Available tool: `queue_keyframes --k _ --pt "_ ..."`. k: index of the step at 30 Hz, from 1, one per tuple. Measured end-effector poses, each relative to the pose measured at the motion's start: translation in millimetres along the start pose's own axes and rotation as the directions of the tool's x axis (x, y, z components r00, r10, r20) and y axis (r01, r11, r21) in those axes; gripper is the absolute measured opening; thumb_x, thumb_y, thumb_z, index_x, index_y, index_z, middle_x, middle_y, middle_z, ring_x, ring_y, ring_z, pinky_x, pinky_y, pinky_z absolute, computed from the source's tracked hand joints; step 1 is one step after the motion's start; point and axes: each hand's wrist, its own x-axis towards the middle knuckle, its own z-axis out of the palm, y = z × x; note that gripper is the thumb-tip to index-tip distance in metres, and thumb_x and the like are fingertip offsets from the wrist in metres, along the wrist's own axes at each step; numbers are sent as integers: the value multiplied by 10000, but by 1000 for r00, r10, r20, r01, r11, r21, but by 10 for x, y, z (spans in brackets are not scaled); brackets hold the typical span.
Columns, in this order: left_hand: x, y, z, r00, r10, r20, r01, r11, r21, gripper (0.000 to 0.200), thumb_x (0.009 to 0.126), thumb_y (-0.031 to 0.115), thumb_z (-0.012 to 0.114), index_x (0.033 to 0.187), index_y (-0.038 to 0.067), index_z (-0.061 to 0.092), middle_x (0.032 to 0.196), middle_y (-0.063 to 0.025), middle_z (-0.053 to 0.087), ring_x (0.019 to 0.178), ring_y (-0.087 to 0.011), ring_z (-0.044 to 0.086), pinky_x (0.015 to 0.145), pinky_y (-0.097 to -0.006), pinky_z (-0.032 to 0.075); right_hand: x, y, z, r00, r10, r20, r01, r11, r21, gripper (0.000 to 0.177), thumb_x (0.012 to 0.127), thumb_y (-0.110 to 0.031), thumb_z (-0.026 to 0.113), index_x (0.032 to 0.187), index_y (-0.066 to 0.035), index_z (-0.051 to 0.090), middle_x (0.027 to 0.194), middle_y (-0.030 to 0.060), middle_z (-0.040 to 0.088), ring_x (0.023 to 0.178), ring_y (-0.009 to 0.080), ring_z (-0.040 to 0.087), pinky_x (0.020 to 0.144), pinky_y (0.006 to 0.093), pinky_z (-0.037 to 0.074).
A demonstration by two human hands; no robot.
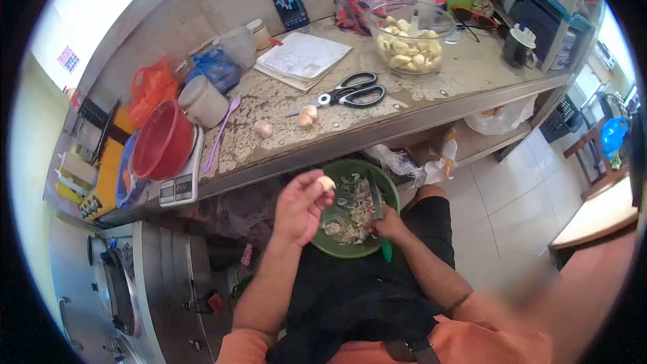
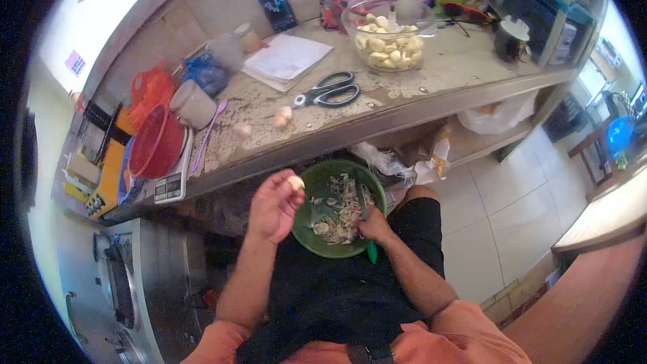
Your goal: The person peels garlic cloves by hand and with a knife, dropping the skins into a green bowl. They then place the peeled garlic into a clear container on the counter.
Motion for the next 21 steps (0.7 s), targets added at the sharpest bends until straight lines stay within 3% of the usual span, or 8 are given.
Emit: queue_keyframes --k 5,7,9,11,15,17,19,21 --pt "567 558 877 930 252 268 -331 892 308 291 839 56 631 1095 -44 537 941 -135 635 787 -181 624 668 -275 518 49 112 -60 998 19 59 -26 994 108 422 798 -11 571 1203 13 454 693 65 614 596 150 620 485 286 465" --pt "875 736 1265 896 319 308 -436 764 475 319 831 90 664 1086 -62 548 964 -139 637 804 -174 621 689 -281 511 82 189 -63 999 -24 49 19 995 99 401 800 0 582 1180 -7 455 714 65 606 616 152 632 477 279 466" --pt "1209 832 1650 822 421 383 -569 619 541 307 815 136 696 1052 -36 602 838 -102 657 713 -136 621 666 -258 510 98 223 -57 999 -54 0 54 998 37 367 796 -14 598 1142 -10 476 729 62 607 630 159 640 482 285 468" --pt "1653 871 1858 753 457 474 -649 395 651 351 818 174 697 1070 -49 599 824 -92 660 709 -131 613 648 -246 497 152 334 -39 999 -38 -22 38 999 -12 337 793 -26 607 1112 -21 496 747 56 604 628 169 640 486 294 471" --pt "1924 710 2098 761 427 488 -634 327 701 390 816 217 695 1108 -23 595 928 -109 651 768 -133 601 671 -260 488 -124 -112 -112 999 -21 27 23 996 -82 387 788 -83 584 1164 -13 525 754 122 630 647 210 647 564 358 499" --pt "1783 564 2040 721 410 558 -686 312 657 385 814 228 693 1114 5 601 1010 -118 638 822 -140 595 692 -274 484 -41 62 -114 999 -20 33 22 999 -46 403 784 -81 587 1177 -19 522 748 120 626 643 212 644 562 361 498" --pt "1396 440 1923 681 382 625 -719 182 671 371 844 198 669 1152 9 588 1121 -95 600 940 -139 582 831 -269 471 67 194 -76 999 -3 36 3 1000 -18 424 779 -85 595 1192 -26 519 754 122 629 639 217 642 565 364 498" --pt "1052 349 1657 665 269 697 -746 204 634 359 842 170 668 1152 10 585 1161 -100 574 958 -144 581 845 -277 471 124 301 -59 999 32 32 -32 999 -6 450 771 -95 607 1207 -33 516 772 130 639 635 225 641 574 370 499"
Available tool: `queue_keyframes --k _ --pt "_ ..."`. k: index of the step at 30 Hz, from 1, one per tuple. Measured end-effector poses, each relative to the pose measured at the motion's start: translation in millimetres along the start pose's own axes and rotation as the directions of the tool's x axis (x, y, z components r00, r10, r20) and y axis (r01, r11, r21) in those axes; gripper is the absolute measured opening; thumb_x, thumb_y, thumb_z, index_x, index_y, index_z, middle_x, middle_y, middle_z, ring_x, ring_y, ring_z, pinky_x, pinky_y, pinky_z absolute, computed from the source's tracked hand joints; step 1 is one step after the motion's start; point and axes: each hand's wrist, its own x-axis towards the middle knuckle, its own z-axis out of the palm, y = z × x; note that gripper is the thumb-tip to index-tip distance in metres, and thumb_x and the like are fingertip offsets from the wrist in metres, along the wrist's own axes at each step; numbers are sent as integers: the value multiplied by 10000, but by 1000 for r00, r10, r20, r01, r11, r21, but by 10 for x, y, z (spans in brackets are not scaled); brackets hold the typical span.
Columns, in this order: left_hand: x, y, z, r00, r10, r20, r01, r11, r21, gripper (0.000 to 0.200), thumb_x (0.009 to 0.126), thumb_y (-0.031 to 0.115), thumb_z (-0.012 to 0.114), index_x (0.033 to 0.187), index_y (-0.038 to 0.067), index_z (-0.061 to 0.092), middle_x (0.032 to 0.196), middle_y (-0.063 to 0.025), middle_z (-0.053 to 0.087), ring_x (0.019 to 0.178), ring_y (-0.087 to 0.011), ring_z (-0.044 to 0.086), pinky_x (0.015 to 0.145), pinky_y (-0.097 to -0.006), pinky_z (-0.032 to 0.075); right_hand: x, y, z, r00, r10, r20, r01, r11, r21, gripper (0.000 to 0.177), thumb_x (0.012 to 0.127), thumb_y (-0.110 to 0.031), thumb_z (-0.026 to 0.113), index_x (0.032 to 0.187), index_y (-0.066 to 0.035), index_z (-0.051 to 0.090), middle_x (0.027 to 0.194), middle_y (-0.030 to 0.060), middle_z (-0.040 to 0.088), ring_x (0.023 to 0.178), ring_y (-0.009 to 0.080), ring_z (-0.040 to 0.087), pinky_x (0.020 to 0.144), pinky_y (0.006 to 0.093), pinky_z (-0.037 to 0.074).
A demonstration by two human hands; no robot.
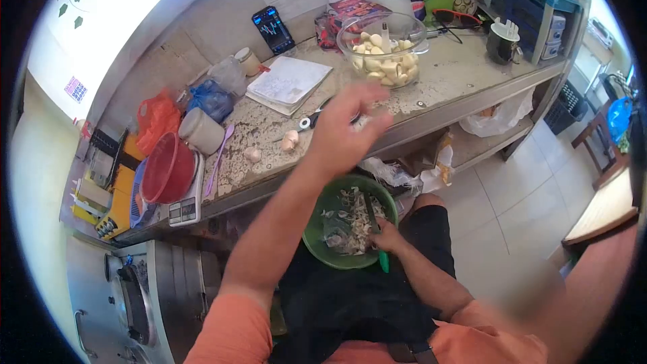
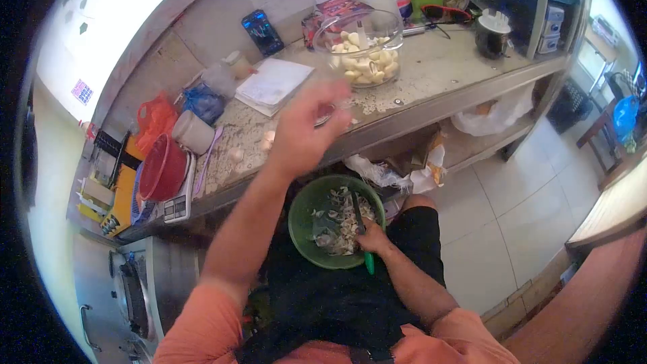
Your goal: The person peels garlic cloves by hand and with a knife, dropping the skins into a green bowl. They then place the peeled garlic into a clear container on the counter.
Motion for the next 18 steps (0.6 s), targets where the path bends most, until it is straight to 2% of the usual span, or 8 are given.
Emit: queue_keyframes --k 4,6,8,10,12,13,15,18 --pt "-1108 -196 18 888 -313 336 389 901 -190 317 856 117 651 1146 5 590 1133 -97 600 988 -150 579 863 -285 472 -29 -13 11 989 -134 -58 126 983 -133 431 795 -78 603 1215 -56 511 737 73 620 603 161 608 535 314 499" --pt "-1802 -541 168 727 -531 435 674 673 -305 302 859 123 650 1133 5 603 1091 -96 618 977 -136 583 857 -276 473 -93 -127 -3 992 -119 -49 110 981 -159 441 795 -84 615 1221 -50 507 751 85 630 600 159 610 535 313 499" --pt "-2354 -815 275 487 -689 537 849 518 -106 298 861 159 651 1118 12 617 1049 -100 644 965 -145 595 842 -287 476 -204 -309 -40 995 -81 -60 72 989 -128 470 784 -92 639 1230 -39 499 764 103 640 599 153 611 526 304 491" --pt "-3014 -1361 504 526 -710 467 771 631 91 292 867 183 635 1111 21 623 1012 -118 654 943 -190 616 831 -324 480 -305 -493 -4 1000 6 -14 -6 1000 4 495 774 -96 653 1237 -26 491 767 107 640 604 151 613 522 302 489" --pt "-3309 -1435 609 599 -710 370 676 696 241 269 878 202 602 1078 27 637 967 -147 656 917 -267 628 822 -373 480 -93 -189 19 978 -187 -89 176 977 -122 502 750 -47 639 1225 8 484 763 109 642 585 156 612 512 311 491" --pt "-3314 -1421 664 647 -695 313 631 719 292 256 884 210 578 1050 28 647 940 -167 653 903 -322 629 817 -404 478 -121 -215 21 991 -106 -82 96 988 -123 553 732 -63 650 1250 17 471 902 162 637 731 232 629 644 340 500" --pt "-3541 -1673 844 445 -832 331 683 555 475 216 863 172 554 979 27 663 971 -197 629 903 -385 605 817 -447 475 -98 -119 30 982 -144 -125 123 979 -165 594 718 -82 656 1272 22 468 1083 213 621 969 311 619 833 372 488" --pt "-3530 -1630 951 487 -814 317 554 569 608 181 810 106 552 913 4 660 1017 -226 606 917 -396 596 820 -467 475 -108 -33 38 958 -223 -181 179 957 -228 575 724 -79 649 1266 17 481 1151 206 602 1100 308 574 905 374 461"
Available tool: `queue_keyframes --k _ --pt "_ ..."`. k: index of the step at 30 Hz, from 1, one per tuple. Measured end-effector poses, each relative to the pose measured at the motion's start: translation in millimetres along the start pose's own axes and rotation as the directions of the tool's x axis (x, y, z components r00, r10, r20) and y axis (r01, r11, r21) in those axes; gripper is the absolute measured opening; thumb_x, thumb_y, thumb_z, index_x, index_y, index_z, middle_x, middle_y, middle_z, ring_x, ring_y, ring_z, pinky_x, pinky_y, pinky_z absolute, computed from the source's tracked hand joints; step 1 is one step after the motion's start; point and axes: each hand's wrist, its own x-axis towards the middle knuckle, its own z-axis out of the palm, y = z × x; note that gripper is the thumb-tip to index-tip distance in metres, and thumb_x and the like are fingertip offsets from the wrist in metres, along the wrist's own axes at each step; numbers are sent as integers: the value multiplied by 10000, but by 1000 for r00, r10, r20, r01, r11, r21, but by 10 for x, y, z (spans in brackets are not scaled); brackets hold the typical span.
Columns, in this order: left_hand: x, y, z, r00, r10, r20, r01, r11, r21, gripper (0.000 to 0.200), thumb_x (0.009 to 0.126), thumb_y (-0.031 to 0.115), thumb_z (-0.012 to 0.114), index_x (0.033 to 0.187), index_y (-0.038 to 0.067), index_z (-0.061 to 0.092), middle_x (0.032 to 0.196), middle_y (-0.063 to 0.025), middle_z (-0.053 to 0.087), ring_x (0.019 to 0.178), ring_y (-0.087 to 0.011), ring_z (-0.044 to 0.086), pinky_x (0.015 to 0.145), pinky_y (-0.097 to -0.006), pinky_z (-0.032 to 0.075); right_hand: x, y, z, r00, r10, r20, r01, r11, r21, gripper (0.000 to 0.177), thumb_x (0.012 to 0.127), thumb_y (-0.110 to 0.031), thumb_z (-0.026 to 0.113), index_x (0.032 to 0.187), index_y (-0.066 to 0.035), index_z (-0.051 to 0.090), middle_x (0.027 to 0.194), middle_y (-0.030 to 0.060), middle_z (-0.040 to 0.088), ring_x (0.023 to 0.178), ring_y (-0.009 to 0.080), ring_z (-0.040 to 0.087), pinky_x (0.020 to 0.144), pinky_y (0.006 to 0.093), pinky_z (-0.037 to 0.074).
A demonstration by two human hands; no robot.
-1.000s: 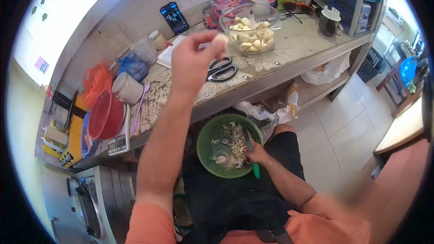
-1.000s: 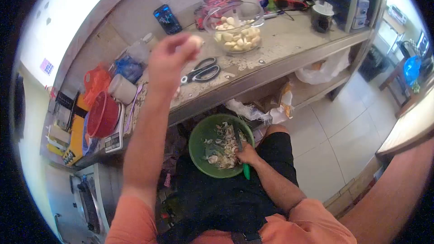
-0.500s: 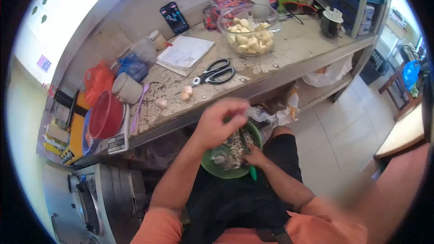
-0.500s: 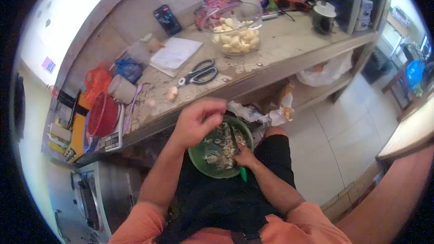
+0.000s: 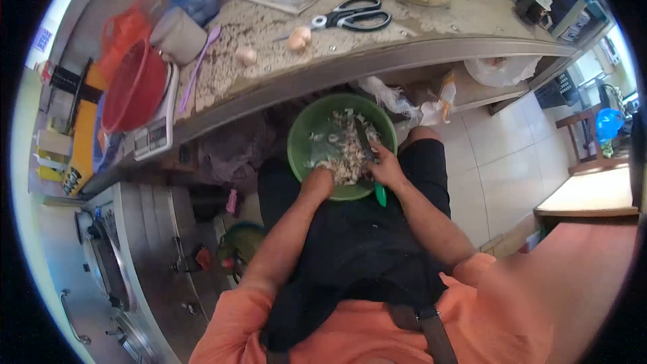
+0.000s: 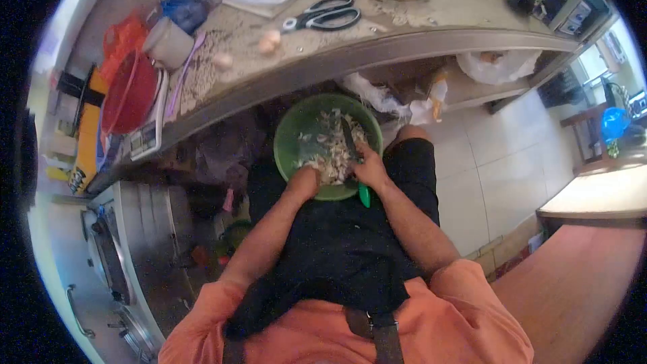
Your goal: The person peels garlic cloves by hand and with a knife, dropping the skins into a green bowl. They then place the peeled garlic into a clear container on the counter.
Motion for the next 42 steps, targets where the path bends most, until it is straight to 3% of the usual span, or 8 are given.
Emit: queue_keyframes --k 5,9,14,18,20,24,35,42 --pt "8 -91 43 941 59 -332 -87 994 -70 218 784 55 510 942 -13 644 1096 -222 565 968 -394 582 830 -466 485 -13 -68 -22 995 80 54 -80 997 9 566 744 -77 634 1277 17 469 1197 206 577 1115 318 562 921 382 451" --pt "1 -47 -14 971 -144 -192 120 984 -132 229 807 80 483 939 -3 650 1123 -215 555 984 -381 590 822 -471 492 3 0 45 995 -98 14 99 990 -96 570 756 -88 634 1294 -1 466 1209 208 570 1120 314 559 931 373 443" --pt "122 -49 -114 981 -182 -64 174 978 -115 257 818 34 480 1025 4 630 1120 -184 565 983 -375 594 831 -468 490 -34 11 43 999 45 22 -46 996 75 544 775 -74 646 1292 -18 486 1237 180 552 1095 268 559 886 353 468" --pt "73 13 -100 990 -34 -135 32 999 -12 254 813 66 489 1000 59 661 1117 -146 572 1025 -339 577 870 -447 479 -8 176 54 989 -147 6 141 961 236 605 783 8 577 1361 -56 407 1132 180 554 779 181 652 549 276 512" --pt "103 -55 53 944 132 -304 -93 986 137 226 804 74 499 941 70 679 1104 -121 574 1065 -297 559 893 -422 471 -132 -176 -1 996 37 80 -55 969 242 614 817 16 561 1390 -72 358 1096 126 568 757 187 654 508 270 491" --pt "169 -67 95 961 220 -165 -194 968 161 256 802 69 505 1002 77 665 1117 -101 568 1093 -277 540 914 -401 459 -297 -518 -19 970 174 168 -232 869 437 615 851 19 528 1416 -92 312 1066 108 574 738 195 657 471 265 467" --pt "243 -15 155 973 -98 -210 51 974 -219 312 857 152 478 1149 112 581 1094 -144 583 971 -316 617 818 -435 501 -490 -553 -212 959 225 173 -281 835 472 603 874 -3 527 1425 -70 292 1113 114 570 722 203 659 435 259 441" --pt "299 -49 -64 977 -116 176 126 991 -45 625 726 364 713 1269 138 503 1282 -142 521 1103 -326 558 889 -458 464 -386 -476 -107 956 219 193 -284 850 442 611 871 -34 542 1427 -72 291 1080 91 589 700 176 647 436 244 432"
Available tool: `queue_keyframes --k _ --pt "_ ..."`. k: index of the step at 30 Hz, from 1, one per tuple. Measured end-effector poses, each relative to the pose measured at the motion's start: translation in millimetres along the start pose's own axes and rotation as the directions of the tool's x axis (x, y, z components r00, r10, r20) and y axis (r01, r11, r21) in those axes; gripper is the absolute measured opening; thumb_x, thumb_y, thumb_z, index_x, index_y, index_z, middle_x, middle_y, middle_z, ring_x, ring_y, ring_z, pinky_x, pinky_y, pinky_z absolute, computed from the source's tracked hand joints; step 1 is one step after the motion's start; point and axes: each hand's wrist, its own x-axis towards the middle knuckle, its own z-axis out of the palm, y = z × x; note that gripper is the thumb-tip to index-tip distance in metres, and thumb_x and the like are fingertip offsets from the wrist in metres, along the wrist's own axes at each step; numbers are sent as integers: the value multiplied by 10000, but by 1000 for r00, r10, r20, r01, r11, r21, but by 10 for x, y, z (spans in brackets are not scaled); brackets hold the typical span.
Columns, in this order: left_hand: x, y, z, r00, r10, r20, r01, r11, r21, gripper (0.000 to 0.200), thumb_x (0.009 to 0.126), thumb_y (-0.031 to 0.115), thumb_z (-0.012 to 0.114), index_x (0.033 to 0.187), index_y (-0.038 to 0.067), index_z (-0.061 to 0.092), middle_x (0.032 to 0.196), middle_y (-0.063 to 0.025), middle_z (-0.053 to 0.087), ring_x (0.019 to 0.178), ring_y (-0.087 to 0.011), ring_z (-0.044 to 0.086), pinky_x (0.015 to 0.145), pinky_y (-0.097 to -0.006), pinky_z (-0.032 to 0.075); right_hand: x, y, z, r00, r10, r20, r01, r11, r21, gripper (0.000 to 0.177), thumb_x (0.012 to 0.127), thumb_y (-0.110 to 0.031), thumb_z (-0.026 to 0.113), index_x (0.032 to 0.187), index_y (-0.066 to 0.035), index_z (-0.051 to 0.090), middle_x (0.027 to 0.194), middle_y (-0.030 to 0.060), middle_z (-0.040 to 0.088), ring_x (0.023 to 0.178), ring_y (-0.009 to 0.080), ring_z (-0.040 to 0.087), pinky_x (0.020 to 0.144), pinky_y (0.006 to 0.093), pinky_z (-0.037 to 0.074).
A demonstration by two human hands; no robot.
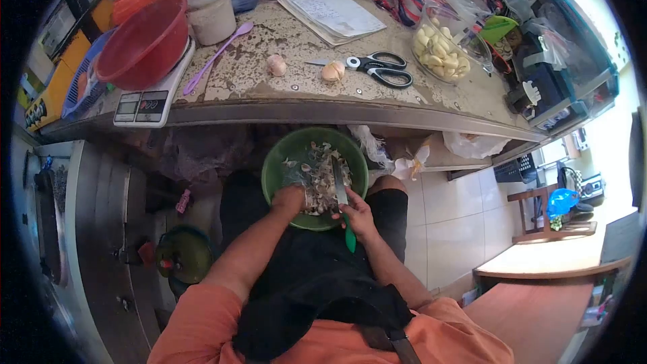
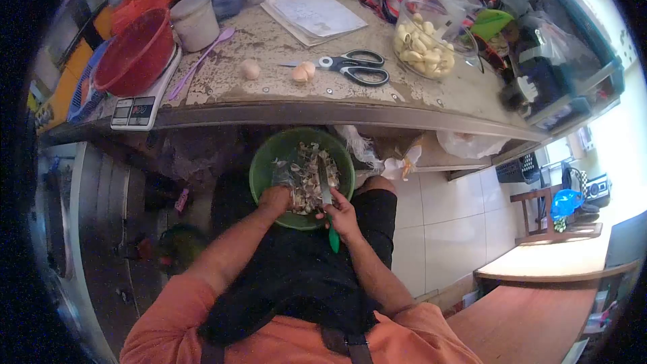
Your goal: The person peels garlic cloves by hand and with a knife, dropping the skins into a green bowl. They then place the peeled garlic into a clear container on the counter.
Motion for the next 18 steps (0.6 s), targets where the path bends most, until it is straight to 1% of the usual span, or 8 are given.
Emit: queue_keyframes --k 3,6,8,10,12,14,17,18 --pt "-173 58 -24 984 54 -169 -54 999 0 652 692 326 735 1259 103 506 1251 -139 536 1042 -333 588 870 -460 474 12 -5 -3 1000 -9 12 9 1000 -12 612 867 -36 543 1426 -65 294 1112 94 582 703 175 647 441 244 429" --pt "188 -83 337 987 -48 -152 52 998 24 495 771 237 642 1217 61 521 1198 -154 561 993 -337 605 842 -460 484 22 7 -22 1000 -10 0 10 1000 -29 611 860 -23 537 1421 -57 300 1124 97 577 706 178 647 444 248 430" --pt "-70 6 256 926 66 -373 -17 991 131 302 856 121 446 1130 84 567 991 -156 646 943 -331 632 812 -463 501 8 11 -46 1000 -13 -15 12 999 -48 613 852 -8 532 1419 -52 304 1126 101 575 704 181 647 445 251 432" --pt "-215 86 -10 968 101 -232 -67 986 150 296 873 143 422 1124 96 572 1002 -148 645 947 -329 631 814 -464 501 19 38 -47 1000 -14 -6 14 1000 -9 616 847 1 530 1418 -50 306 1138 104 572 698 181 646 448 255 435" --pt "-48 -13 202 949 117 -291 -84 989 125 285 878 149 413 1093 103 593 996 -144 647 948 -321 632 816 -467 501 45 57 -65 1000 -11 1 11 1000 -2 613 848 3 531 1417 -54 311 1109 111 581 695 186 649 448 261 440" --pt "-111 29 124 967 99 -235 -72 990 122 276 877 149 419 1081 100 599 1004 -146 644 954 -323 629 821 -464 499 51 51 -72 1000 -5 -1 5 1000 -23 602 857 -4 537 1415 -64 320 1039 123 603 696 195 657 446 268 447" --pt "-147 21 112 967 129 -218 -89 979 185 276 878 148 418 1069 91 609 1029 -146 640 969 -330 626 819 -468 501 27 10 -64 1000 3 -3 -3 999 -44 622 834 9 530 1416 -51 318 1194 122 558 682 183 644 452 264 441" --pt "-141 12 123 963 150 -225 -101 972 214 278 879 147 416 1066 87 613 1040 -146 638 974 -333 625 817 -471 502 6 -17 -57 1000 -1 2 1 999 -44 624 834 8 528 1418 -54 316 1197 122 560 681 180 643 450 263 438"
